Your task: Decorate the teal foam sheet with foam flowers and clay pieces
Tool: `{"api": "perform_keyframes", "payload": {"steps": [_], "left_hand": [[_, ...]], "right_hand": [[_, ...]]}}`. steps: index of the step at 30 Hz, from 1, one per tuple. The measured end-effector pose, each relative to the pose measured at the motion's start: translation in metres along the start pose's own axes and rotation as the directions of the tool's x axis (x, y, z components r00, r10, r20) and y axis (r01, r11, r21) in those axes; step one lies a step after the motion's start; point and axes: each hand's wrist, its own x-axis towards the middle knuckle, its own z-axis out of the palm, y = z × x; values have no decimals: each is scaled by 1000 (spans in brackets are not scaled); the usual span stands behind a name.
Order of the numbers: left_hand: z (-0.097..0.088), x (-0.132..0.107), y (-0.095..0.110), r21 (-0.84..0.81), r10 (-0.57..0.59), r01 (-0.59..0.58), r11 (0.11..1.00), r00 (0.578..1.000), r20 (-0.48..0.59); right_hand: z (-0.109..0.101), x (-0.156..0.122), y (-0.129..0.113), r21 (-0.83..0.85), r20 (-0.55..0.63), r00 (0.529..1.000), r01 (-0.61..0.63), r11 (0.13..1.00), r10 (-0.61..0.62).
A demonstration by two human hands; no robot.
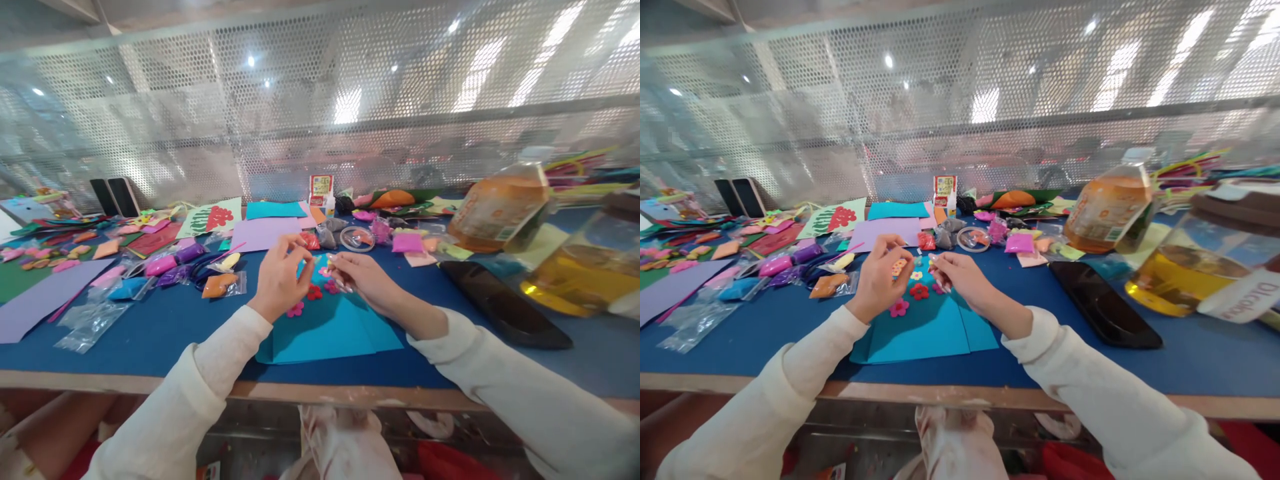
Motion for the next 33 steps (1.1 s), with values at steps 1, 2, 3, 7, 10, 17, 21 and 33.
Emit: {"api": "perform_keyframes", "payload": {"steps": [1, 2, 3, 7, 10, 17, 21, 33], "left_hand": [[0, 0, -1, 19, -19, 20, 1000, 999, -34], [0, 0, -2, 27, -31, 33, 999, 998, -51], [0, 0, -3, 31, -33, 35, 999, 998, -49], [2, -2, -3, 64, 12, -14, 998, 1000, 23], [5, -4, -1, 63, 50, -53, 997, 997, 57], [4, -3, 5, 96, 136, -143, 985, 988, 78], [6, -2, -2, 50, 169, -172, 984, 984, 58], [7, -5, -8, -37, 146, -145, 989, 988, 49]], "right_hand": [[-1, 1, 0, 0, -27, 1000, 6, 1000, -6], [-3, 1, -1, -2, -42, 999, 8, 1000, -9], [-4, 1, -1, -6, -43, 999, 7, 1000, -7], [-2, 0, -1, -2, 22, 999, -48, 999, 48], [0, -1, 0, 46, 28, 995, -102, 994, 101], [-1, -2, -4, 113, 95, 986, -148, 983, 137], [0, -5, -5, 29, 127, 982, -145, 989, 141], [-2, -5, -8, -150, 37, 999, -14, 989, 20]]}}
